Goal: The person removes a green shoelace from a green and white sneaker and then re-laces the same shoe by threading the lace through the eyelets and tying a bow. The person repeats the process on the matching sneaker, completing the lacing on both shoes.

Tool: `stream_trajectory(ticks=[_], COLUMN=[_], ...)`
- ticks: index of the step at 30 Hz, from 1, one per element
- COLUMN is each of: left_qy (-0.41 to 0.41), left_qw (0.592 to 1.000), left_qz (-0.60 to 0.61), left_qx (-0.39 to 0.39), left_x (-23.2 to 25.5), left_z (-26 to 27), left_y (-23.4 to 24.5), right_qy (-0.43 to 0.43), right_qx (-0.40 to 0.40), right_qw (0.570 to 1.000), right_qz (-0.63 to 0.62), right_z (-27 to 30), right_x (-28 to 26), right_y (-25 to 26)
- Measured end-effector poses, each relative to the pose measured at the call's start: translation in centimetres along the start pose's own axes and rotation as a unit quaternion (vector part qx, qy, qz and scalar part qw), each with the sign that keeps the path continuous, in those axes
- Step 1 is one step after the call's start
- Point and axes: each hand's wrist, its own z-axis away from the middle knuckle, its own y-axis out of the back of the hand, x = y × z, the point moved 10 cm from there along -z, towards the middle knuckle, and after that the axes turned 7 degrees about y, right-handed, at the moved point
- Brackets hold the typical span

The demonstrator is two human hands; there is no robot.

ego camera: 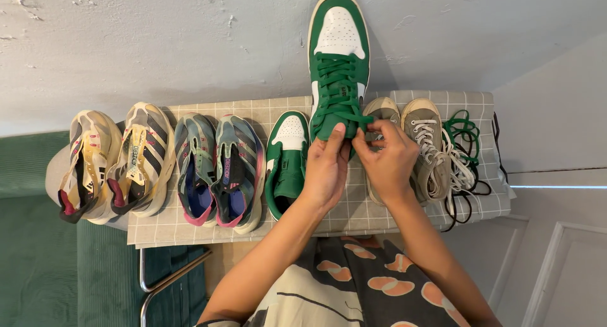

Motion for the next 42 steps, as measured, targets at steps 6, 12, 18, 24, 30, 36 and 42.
stream_trajectory(ticks=[6, 12, 18, 24, 30, 36, 42], left_qy=[0.103, -0.302, -0.226, -0.200, -0.175, -0.142, -0.172], left_qw=[0.844, 0.624, 0.655, 0.614, 0.685, 0.696, 0.690], left_qz=[-0.522, -0.718, -0.715, -0.755, -0.698, -0.694, -0.703], left_qx=[0.066, 0.061, 0.091, 0.109, 0.111, 0.120, -0.021], left_x=[2.5, 8.5, 4.6, 1.6, 0.9, -0.4, -0.5], left_z=[2.1, 6.1, 4.4, 3.6, 2.1, 2.1, 3.4], left_y=[0.2, -6.3, -2.2, 0.8, 3.4, 4.6, 3.1], right_qy=[0.058, 0.048, 0.005, -0.035, -0.009, -0.009, -0.039], right_qx=[0.020, 0.009, -0.038, -0.057, -0.071, -0.074, -0.070], right_qw=[0.998, 0.998, 0.999, 0.998, 0.997, 0.997, 0.997], right_qz=[0.024, 0.041, -0.029, -0.019, -0.027, -0.014, 0.011], right_z=[1.5, 3.5, 5.1, 6.9, 7.8, 8.9, 8.9], right_x=[-0.3, 0.7, 2.9, 3.9, 3.6, 4.4, 5.7], right_y=[0.4, -0.1, -2.0, -3.3, -3.5, -3.7, -3.7])
